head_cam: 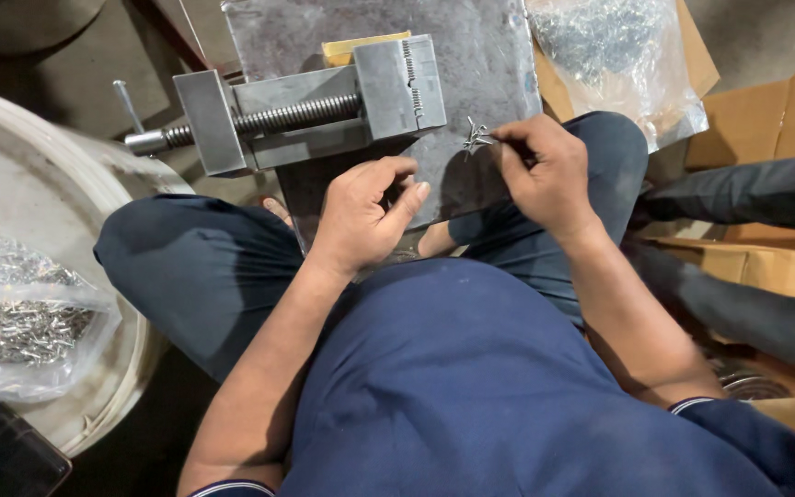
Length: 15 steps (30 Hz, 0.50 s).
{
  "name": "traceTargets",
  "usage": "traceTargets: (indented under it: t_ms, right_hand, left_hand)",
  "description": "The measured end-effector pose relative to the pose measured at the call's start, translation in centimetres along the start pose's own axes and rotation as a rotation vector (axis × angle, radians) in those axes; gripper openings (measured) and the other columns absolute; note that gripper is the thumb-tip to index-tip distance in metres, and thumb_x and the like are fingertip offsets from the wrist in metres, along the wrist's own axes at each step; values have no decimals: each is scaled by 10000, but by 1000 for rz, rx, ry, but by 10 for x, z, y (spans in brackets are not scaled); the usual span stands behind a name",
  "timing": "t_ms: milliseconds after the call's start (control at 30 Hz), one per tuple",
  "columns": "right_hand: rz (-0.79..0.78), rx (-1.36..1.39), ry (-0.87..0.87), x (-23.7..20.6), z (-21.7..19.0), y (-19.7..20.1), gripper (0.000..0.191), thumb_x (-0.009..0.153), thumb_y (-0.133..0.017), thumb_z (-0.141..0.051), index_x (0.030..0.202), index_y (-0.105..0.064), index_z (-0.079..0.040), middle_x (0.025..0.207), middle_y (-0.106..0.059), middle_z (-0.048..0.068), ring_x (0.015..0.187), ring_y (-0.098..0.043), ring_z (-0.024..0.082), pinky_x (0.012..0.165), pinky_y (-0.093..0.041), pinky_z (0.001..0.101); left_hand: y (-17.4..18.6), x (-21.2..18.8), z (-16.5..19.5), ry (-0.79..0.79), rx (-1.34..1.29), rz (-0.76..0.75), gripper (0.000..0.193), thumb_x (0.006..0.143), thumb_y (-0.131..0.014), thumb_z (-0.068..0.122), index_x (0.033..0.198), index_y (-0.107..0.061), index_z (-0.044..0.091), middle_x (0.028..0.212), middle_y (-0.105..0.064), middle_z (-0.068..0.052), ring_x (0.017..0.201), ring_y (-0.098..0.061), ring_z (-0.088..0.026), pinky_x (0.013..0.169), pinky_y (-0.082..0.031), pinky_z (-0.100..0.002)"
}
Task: The person sits on the floor and uses a bench vise to assemble small metal parts. They pick up metal pieces from a plastic bag and the vise, insert them into the vise jaws, and tighten the screw to secure them. The person repeats this process with multiple metal pieces.
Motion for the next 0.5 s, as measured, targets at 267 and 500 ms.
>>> traceTargets:
  t_ms: [267,500]
  right_hand:
    - [-39,-190,82,11,-17,0,129,921,-800,-96,1034,-740,-79,923,-668,89,783,-675,293,681,-532,374]
    - [-7,-96,50,11,-19,-2,92,939,-774,-59,996,-701,-57,927,-657,92,744,-673,259,656,-524,359]
  left_hand:
    - [-8,4,6,0,22,-11,206,966,-742,160,1094,-673,14,870,-676,-110,773,-670,-237,713,-533,-331]
    - [-12,8,9,-10,55,-19,202,960,-744,187,1071,-693,26,860,-681,-108,760,-672,-247,701,-535,-334]
Point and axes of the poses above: each hand's wrist, its own x-axis towards the middle knuckle, its own y-axis out of the back of the hand, z = x × y, the point moved 2 cm from there along x, towards the middle knuckle
